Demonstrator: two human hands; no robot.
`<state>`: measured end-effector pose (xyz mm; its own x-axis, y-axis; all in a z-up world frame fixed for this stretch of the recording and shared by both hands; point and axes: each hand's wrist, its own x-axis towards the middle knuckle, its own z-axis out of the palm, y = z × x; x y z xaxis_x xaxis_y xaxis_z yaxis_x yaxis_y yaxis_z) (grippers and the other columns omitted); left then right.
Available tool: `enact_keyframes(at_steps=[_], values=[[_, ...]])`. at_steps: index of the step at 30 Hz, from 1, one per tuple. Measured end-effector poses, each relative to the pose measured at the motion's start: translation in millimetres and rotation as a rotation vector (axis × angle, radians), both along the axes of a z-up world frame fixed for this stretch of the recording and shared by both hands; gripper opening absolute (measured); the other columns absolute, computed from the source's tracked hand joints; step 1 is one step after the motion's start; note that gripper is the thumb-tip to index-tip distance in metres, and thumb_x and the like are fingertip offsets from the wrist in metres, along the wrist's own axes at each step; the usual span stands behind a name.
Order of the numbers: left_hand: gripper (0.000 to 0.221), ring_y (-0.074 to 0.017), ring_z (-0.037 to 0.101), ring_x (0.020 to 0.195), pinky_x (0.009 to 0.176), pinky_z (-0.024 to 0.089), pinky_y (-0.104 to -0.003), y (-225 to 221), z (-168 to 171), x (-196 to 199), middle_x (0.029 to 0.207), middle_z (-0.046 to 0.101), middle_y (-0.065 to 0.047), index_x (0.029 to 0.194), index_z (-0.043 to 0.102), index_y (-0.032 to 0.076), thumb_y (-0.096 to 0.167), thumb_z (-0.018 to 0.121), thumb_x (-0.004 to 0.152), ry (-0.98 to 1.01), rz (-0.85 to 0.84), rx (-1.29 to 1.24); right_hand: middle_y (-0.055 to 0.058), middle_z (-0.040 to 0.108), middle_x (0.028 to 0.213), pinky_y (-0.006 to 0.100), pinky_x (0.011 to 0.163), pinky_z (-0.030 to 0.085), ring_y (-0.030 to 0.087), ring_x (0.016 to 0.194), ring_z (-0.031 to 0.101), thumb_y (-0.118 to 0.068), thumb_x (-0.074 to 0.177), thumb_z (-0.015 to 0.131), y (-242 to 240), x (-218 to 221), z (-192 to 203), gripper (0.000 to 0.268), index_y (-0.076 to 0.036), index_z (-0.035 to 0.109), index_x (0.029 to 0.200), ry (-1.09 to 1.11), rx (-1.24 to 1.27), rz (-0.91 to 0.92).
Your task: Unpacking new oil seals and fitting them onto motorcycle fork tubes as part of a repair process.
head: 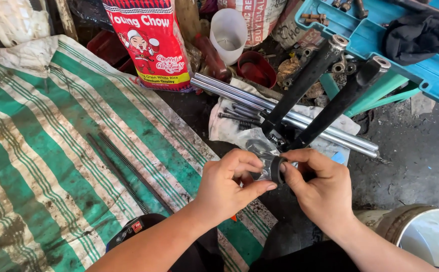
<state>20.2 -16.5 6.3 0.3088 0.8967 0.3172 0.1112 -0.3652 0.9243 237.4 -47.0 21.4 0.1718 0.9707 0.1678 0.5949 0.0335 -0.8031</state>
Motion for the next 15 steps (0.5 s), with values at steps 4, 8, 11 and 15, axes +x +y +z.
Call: enact_keyframes(at_steps=[4, 8, 11, 15], values=[[0.043, -0.0116, 0.077, 0.065, 0.061, 0.064, -0.026, -2.1, -4.9, -1.2, 0.102, 0.082, -0.003, 0.117, 0.069, 0.015, 0.024, 0.098, 0.087, 0.061, 0.035, 0.175, -0.003, 0.087, 0.100, 0.024, 0.073, 0.057, 0.007, 0.082, 0.076, -0.016, 0.097, 0.082, -2.9, -1.6, -1.8, 0.014, -0.014, 0.084, 0.110, 0.030, 0.025, 0.025], [0.041, -0.0104, 0.073, 0.061, 0.062, 0.064, -0.028, -4.0, 3.4, -1.8, 0.100, 0.080, 0.002, 0.129, 0.068, 0.014, 0.020, 0.092, 0.095, 0.055, 0.019, 0.278, 0.000, 0.087, 0.103, 0.025, 0.082, 0.060, 0.010, 0.091, 0.079, -0.016, 0.098, 0.081, -4.0, -3.9, -2.4, 0.013, -0.012, 0.083, 0.110, 0.044, 0.048, 0.024], [0.050, -0.0099, 0.067, 0.062, 0.066, 0.065, -0.028, -3.8, -1.5, -2.6, 0.103, 0.082, 0.000, 0.144, 0.069, 0.017, 0.017, 0.091, 0.099, 0.057, -0.025, 0.292, 0.000, 0.085, 0.104, 0.025, 0.083, 0.060, 0.010, 0.091, 0.078, -0.017, 0.099, 0.080, -4.9, -5.0, -3.3, 0.013, -0.012, 0.082, 0.111, 0.089, 0.045, 0.033], [0.065, -0.0160, 0.078, 0.087, 0.077, 0.070, -0.031, -2.8, -6.9, -2.0, 0.129, 0.083, -0.010, 0.151, 0.067, 0.018, 0.022, 0.097, 0.094, 0.044, -0.071, 0.297, -0.006, 0.084, 0.100, 0.025, 0.080, 0.058, 0.007, 0.087, 0.076, -0.019, 0.097, 0.080, -7.1, -6.5, -8.3, 0.008, -0.015, 0.079, 0.104, 0.067, -0.021, 0.014]])
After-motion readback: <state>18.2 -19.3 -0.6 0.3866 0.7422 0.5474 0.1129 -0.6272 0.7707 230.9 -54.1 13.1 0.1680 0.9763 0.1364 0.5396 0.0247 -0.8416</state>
